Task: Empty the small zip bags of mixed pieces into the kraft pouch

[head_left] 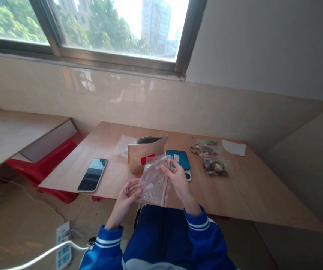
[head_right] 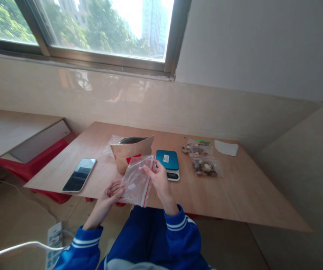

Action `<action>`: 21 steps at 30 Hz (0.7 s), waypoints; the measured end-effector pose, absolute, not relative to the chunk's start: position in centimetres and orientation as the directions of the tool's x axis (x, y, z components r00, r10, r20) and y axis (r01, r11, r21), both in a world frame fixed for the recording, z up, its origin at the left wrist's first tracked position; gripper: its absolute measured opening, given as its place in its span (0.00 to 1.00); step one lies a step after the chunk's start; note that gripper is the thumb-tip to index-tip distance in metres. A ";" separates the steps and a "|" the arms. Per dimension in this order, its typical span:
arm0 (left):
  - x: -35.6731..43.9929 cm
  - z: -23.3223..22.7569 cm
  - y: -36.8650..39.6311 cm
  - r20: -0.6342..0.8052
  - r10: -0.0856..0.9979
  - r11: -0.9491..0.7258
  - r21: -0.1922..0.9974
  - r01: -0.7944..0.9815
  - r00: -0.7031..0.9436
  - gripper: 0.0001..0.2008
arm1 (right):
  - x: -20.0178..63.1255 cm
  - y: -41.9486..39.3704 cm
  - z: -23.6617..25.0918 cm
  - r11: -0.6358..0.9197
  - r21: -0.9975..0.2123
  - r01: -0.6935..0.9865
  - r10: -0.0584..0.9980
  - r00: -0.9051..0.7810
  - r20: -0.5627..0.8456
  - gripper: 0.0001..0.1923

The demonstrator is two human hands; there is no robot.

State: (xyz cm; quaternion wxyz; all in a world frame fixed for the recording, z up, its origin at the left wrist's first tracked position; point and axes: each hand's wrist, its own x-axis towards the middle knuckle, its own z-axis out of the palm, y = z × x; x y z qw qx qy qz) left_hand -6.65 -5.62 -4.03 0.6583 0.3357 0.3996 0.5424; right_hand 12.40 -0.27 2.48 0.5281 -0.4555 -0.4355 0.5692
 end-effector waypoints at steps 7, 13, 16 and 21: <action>-7.2 -2.3 -5.4 -0.091 0.996 0.088 0.952 -0.293 0.003 0.19 | 12.0 -0.5 2.5 -0.047 -0.983 -0.178 0.990 -0.141 -0.022 0.19; -4.5 -0.7 -4.4 -0.031 0.928 -0.074 0.961 -0.266 -0.370 0.15 | 11.0 -1.1 2.3 -0.058 -0.986 -0.156 0.967 -0.253 -0.017 0.19; -5.1 0.8 -4.8 0.048 0.867 -0.152 0.973 -0.171 -0.496 0.14 | 12.5 -0.6 2.3 -0.039 -0.993 -0.115 0.944 -0.330 0.001 0.20; -10.9 3.1 -3.6 0.288 0.708 -0.347 0.937 0.038 -0.645 0.12 | 23.0 4.2 0.9 0.208 -0.923 0.324 0.970 0.054 0.238 0.17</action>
